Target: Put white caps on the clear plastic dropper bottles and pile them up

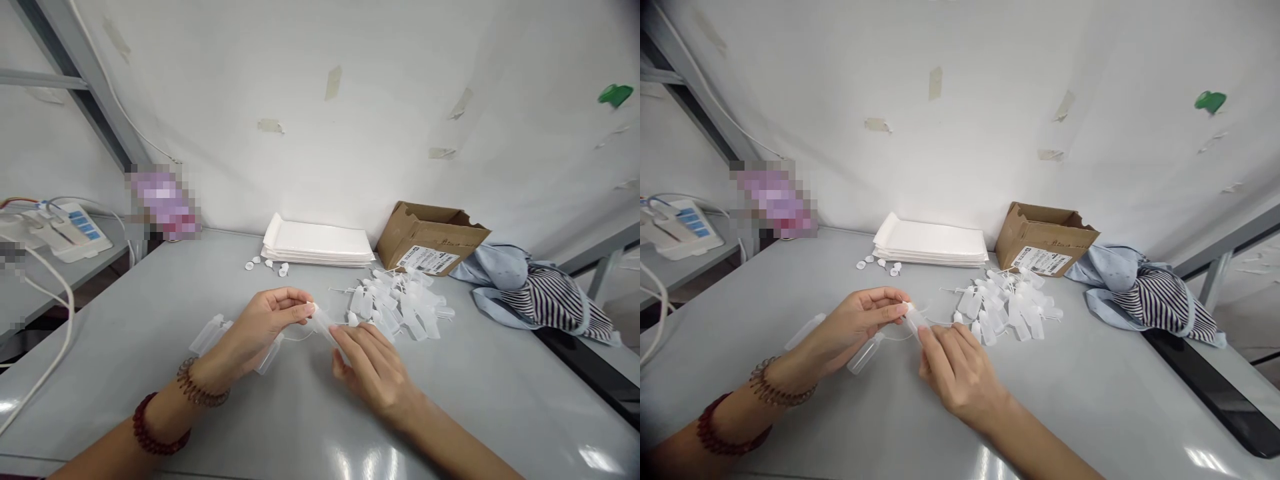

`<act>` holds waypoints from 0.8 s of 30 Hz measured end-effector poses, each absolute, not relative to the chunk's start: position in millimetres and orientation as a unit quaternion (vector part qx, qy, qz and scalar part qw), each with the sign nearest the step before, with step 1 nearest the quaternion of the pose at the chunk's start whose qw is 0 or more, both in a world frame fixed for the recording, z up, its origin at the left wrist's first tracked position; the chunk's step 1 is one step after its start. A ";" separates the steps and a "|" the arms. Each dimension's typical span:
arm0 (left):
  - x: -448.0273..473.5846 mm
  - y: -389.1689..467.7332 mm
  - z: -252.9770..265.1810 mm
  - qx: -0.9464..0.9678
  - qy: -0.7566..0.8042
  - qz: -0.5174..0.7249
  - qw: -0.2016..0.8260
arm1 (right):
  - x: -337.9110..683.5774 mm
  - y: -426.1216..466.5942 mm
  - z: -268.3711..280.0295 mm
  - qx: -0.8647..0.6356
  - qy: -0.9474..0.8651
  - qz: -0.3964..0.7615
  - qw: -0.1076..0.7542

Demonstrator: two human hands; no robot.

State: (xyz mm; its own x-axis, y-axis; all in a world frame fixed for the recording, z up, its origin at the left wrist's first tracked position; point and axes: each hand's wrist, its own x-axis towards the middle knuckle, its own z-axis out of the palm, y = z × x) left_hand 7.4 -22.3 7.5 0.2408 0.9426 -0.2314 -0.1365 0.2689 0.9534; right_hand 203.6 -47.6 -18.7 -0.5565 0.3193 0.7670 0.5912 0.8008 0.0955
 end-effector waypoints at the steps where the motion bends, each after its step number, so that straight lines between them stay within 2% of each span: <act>1: 7.4 -22.1 7.1 0.442 0.457 0.414 0.652 | 203.3 -47.1 -17.2 -0.265 -0.860 -0.181 0.397; 5: 8.2 -21.5 5.9 0.446 0.463 0.423 0.638 | 202.0 -47.8 -18.1 -0.282 -0.852 -0.167 0.409; 7: 8.1 -21.3 5.9 0.453 0.465 0.428 0.628 | 202.1 -50.1 -18.1 -0.308 -0.843 -0.098 0.429; 10: 6.7 -21.1 6.5 0.469 0.450 0.428 0.627 | 204.2 -53.2 -9.7 -0.383 -0.800 0.163 0.433; 13: 4.7 -21.4 7.8 0.496 0.408 0.435 0.631 | 207.9 -52.6 4.7 -0.416 -0.676 0.484 0.370; 15: 3.8 -21.8 8.6 0.518 0.390 0.435 0.624 | 209.5 -50.8 11.5 -0.386 -0.595 0.617 0.341; 17: 3.4 -22.2 9.1 0.531 0.388 0.432 0.617 | 209.6 -49.9 13.9 -0.358 -0.541 0.690 0.322; 20: 3.7 -21.9 8.6 0.524 0.404 0.426 0.617 | 207.6 -51.3 11.1 -0.363 -0.560 0.669 0.327; 22: 4.2 -21.4 7.7 0.516 0.419 0.430 0.611 | 206.3 -53.1 5.9 -0.396 -0.646 0.546 0.358; 24: 5.1 -21.1 6.9 0.519 0.436 0.441 0.588 | 205.8 -54.0 -1.4 -0.408 -0.743 0.344 0.403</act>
State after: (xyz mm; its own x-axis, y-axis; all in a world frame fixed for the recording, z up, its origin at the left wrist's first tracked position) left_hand 5.1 -21.1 6.9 0.2301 0.9716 -0.0552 -0.0671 0.0724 0.9951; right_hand 205.8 -54.0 -1.4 -0.3421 0.8843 0.3177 0.3294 0.4296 -0.8408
